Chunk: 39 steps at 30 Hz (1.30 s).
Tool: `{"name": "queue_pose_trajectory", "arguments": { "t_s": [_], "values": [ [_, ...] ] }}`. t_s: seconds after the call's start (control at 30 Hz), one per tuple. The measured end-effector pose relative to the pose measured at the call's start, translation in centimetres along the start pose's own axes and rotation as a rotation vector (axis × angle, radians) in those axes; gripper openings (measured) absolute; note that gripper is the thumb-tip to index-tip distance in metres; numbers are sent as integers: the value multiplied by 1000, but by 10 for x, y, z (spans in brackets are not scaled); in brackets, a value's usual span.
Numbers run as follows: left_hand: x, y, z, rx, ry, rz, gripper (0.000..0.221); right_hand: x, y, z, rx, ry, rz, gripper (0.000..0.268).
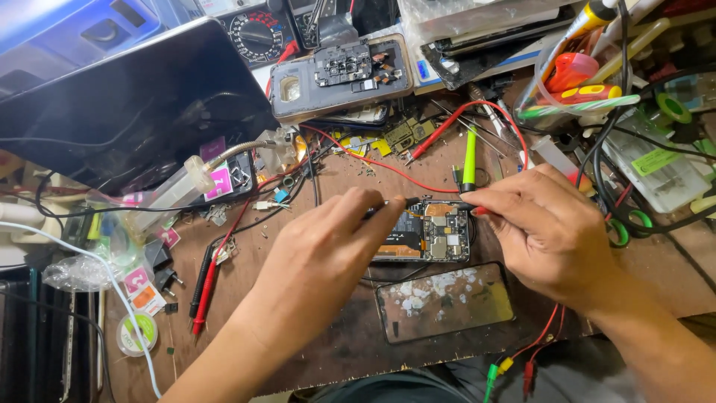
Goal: Testing electronic components on a disassembled smartphone motherboard using a multimeter to diagnose faults.
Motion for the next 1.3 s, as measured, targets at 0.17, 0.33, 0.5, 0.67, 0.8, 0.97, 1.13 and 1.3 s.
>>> {"name": "queue_pose_trajectory", "arguments": {
  "t_s": [0.17,0.33,0.5,0.67,0.8,0.97,1.13,1.3],
  "values": [
    [13,-11,9,-76,3,-78,46,-6,-5,-8,-117,75,37,34],
    [19,-17,17,-23,8,-138,38,-8,-5,-17,-212,142,14,39],
    [19,-16,21,-4,-22,-74,28,-8,-7,-27,-356,181,24,35],
    [19,-18,22,16,-6,-68,22,-5,-9,-34,-423,190,44,32],
    [19,-24,25,-16,-7,-95,25,-6,-14,-36,-491,182,33,31],
    [21,-25,27,-62,-15,-80,22,-7,-20,-41,-610,187,18,29],
    [21,-27,30,-88,-28,-45,22,-10,-28,-42,-679,175,2,17],
    [21,-1,39,32,-51,151,8,-5,-16,-44,-528,216,32,22]
  ]
}}
Point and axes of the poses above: each hand's wrist, its own x-axis towards the middle knuckle, its own y-axis out of the back of the hand, z = x × y, the point moved 9 cm from there along x, towards the middle knuckle, and after that the axes turned 15 degrees about -z, right-handed, at the moved point
